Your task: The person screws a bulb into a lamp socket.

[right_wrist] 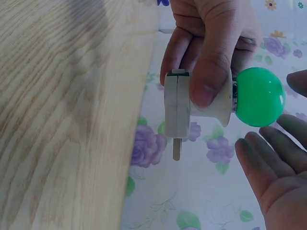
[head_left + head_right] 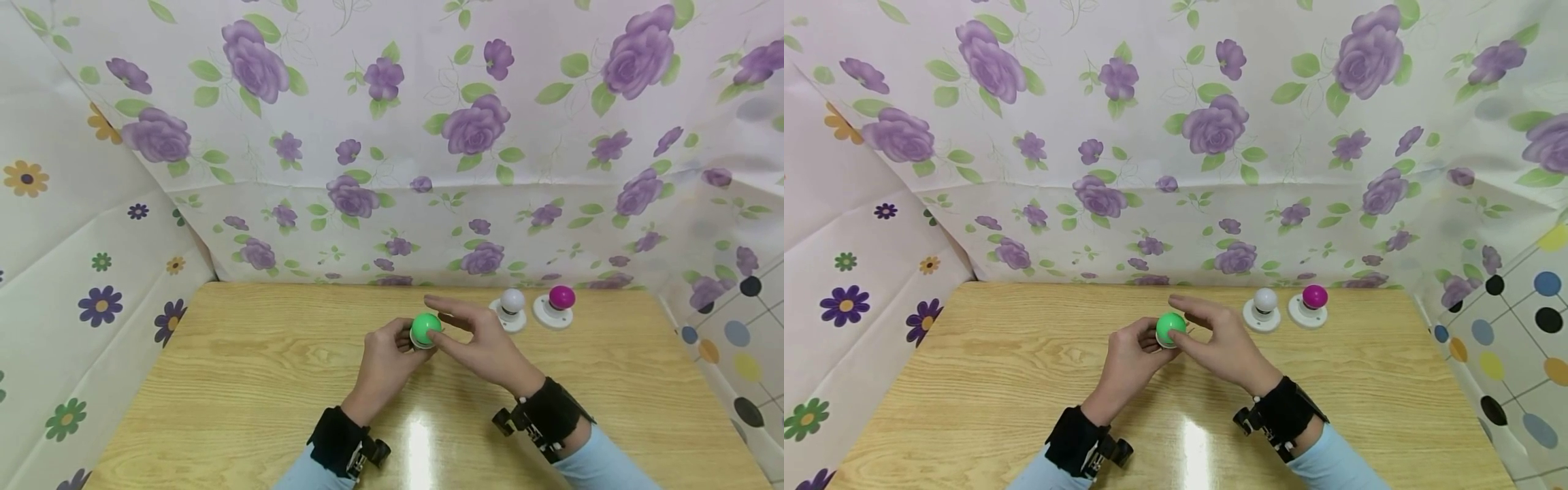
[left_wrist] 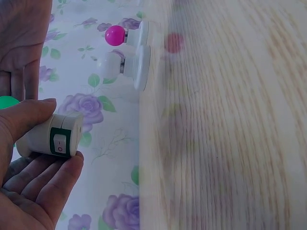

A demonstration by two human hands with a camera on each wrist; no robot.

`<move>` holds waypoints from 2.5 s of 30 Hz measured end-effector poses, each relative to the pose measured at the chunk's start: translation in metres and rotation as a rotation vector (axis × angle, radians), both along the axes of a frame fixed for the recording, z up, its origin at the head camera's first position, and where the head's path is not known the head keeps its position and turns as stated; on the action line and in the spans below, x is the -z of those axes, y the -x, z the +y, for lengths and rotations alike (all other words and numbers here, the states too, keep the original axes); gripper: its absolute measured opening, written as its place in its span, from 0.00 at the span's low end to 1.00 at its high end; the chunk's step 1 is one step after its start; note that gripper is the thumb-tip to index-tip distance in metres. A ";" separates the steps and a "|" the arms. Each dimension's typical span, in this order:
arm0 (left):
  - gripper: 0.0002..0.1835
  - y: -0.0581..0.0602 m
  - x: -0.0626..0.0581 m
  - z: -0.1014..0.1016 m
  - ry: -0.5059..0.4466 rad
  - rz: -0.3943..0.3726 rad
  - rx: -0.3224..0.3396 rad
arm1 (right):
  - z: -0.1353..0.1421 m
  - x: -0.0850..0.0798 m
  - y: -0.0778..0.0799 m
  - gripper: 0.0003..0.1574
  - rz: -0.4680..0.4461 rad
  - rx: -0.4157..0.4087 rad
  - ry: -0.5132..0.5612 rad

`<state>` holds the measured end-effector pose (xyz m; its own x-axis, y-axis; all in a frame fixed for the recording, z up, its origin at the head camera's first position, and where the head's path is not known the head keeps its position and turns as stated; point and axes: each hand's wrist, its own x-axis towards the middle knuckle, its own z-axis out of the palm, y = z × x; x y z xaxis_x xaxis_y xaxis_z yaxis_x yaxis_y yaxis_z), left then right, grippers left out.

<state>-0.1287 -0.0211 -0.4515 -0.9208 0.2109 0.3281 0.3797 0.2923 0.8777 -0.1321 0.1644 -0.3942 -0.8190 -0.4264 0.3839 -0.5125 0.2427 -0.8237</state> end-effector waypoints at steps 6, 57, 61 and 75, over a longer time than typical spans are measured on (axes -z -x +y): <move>0.21 0.000 0.000 0.000 -0.004 -0.001 0.007 | -0.005 -0.020 -0.010 0.28 -0.052 -0.034 -0.008; 0.21 0.001 -0.001 0.000 -0.001 0.003 0.018 | -0.001 -0.010 -0.005 0.30 0.027 -0.051 -0.034; 0.21 0.001 -0.002 0.000 0.012 0.004 0.018 | -0.003 -0.017 -0.009 0.29 -0.027 -0.073 -0.040; 0.21 0.000 -0.003 0.000 0.012 0.012 0.018 | 0.003 0.013 0.006 0.28 -0.016 -0.034 -0.035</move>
<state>-0.1290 -0.0213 -0.4490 -0.9129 0.2313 0.3364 0.3954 0.2962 0.8694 -0.1377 0.1670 -0.4068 -0.8094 -0.4673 0.3556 -0.5081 0.2538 -0.8230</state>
